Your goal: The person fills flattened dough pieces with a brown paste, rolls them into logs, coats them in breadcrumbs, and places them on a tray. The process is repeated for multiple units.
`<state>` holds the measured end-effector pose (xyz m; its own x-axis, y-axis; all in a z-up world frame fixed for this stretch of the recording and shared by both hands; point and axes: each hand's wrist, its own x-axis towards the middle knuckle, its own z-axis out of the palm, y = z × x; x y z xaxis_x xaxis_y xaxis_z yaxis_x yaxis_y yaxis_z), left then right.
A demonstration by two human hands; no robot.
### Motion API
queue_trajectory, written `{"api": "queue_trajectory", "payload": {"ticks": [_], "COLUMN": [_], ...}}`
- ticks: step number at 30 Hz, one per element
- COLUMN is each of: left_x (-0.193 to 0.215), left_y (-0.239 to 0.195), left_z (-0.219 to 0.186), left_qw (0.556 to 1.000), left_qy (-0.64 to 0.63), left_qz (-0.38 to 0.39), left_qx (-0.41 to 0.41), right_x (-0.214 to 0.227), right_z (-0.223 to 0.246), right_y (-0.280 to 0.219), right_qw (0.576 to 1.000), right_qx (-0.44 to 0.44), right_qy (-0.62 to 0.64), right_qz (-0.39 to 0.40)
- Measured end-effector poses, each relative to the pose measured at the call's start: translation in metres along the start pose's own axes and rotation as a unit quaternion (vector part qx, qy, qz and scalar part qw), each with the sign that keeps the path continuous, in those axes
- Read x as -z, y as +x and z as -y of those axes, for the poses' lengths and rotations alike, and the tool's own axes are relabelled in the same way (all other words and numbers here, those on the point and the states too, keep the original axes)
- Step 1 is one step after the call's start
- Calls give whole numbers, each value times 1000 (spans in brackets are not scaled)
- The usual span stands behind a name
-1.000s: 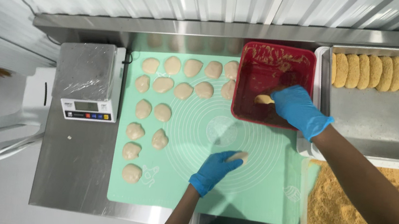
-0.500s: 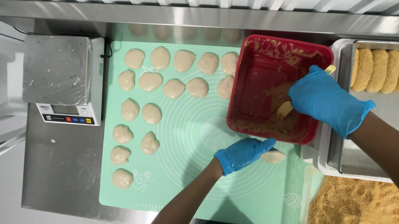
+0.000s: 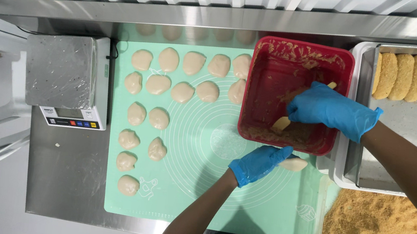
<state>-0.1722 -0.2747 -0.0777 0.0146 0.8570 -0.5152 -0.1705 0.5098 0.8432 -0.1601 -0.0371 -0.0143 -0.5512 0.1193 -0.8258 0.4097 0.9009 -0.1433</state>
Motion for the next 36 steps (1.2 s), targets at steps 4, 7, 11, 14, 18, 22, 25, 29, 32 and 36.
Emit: {"api": "queue_trajectory", "payload": {"ticks": [4, 7, 11, 14, 18, 22, 25, 29, 32, 36], "left_x": [-3, -5, -6, -6, -5, -5, -12, -21, -21, -16], "left_y": [0, -14, -37, -52, -77, -83, -89, -90, -86, -81], "left_z": [17, 32, 39, 29, 7, -17, -25, -24, -15, 3], "left_qw": [997, 982, 963, 931, 870, 812, 791, 795, 794, 779], "left_qy": [-78, -179, -269, -357, -457, -550, -580, -570, -566, -584], "left_qz": [27, 59, 21, -37, -112, -111, -80, -88, -110, -141], "left_qx": [11, -16, -32, -70, -146, -161, -179, -187, -191, -177], "right_x": [6, 7, 12, 15, -22, -93, -124, -134, -133, -143], "right_z": [-4, -8, -24, -34, -14, 47, 86, 115, 125, 117], "right_y": [7, 9, -5, -43, -124, -176, -176, -179, -184, -199], "right_qw": [999, 1000, 998, 978, 921, 835, 725, 752, 758, 840], "right_qx": [-14, -8, 30, 55, 78, 69, 75, 15, 31, 10], "right_qy": [7, 10, 51, 185, 321, 313, 442, 188, 36, 7], "right_qz": [28, 28, -29, -83, -204, -447, -522, -632, -650, -543]}}
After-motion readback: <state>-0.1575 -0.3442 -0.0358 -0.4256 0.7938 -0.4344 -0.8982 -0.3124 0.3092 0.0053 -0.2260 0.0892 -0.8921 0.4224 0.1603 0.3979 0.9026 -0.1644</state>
